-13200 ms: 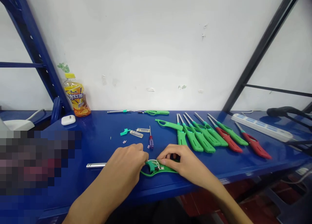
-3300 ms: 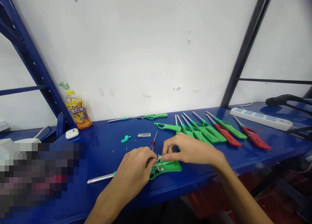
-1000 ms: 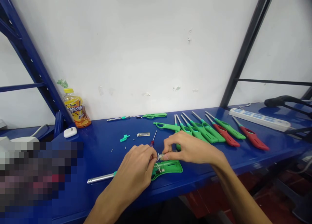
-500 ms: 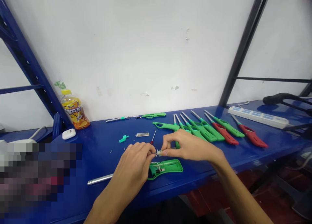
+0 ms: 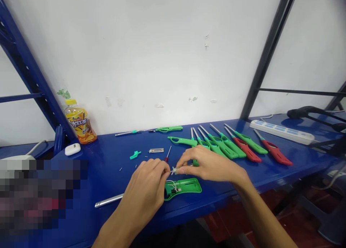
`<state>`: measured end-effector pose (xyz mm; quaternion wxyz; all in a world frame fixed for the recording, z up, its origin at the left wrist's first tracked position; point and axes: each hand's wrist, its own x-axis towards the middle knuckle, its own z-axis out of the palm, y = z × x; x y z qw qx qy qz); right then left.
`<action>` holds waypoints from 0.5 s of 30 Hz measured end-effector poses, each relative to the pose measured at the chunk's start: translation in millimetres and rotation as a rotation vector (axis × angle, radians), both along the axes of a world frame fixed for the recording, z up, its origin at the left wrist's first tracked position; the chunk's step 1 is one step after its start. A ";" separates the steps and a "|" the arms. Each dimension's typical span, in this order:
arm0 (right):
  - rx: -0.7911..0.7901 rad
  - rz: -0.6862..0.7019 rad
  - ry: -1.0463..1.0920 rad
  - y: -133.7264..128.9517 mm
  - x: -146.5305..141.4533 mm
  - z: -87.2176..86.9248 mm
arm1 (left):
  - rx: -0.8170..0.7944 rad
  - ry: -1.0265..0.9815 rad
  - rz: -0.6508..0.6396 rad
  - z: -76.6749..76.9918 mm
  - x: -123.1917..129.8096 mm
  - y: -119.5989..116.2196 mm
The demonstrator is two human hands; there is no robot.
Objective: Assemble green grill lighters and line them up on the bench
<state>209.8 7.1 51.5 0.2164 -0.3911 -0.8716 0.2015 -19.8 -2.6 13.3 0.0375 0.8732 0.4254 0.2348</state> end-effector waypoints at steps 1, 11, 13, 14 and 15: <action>0.004 0.004 0.001 -0.5 -0.2 0.5 | 0.013 0.010 -0.002 0.2 0.1 -0.2; 0.030 0.029 -0.019 0.3 -0.1 0.6 | -0.022 -0.009 -0.026 -0.7 0.1 -2.1; 0.025 0.031 -0.024 0.6 -1.3 0.4 | -0.027 -0.008 -0.024 -1.2 0.0 -1.4; 0.024 0.030 -0.025 0.8 -2.2 0.2 | -0.023 -0.004 -0.021 -1.4 -0.1 -0.7; 0.021 0.028 -0.024 1.0 -3.0 0.0 | -0.017 0.001 -0.017 -1.3 -0.3 0.2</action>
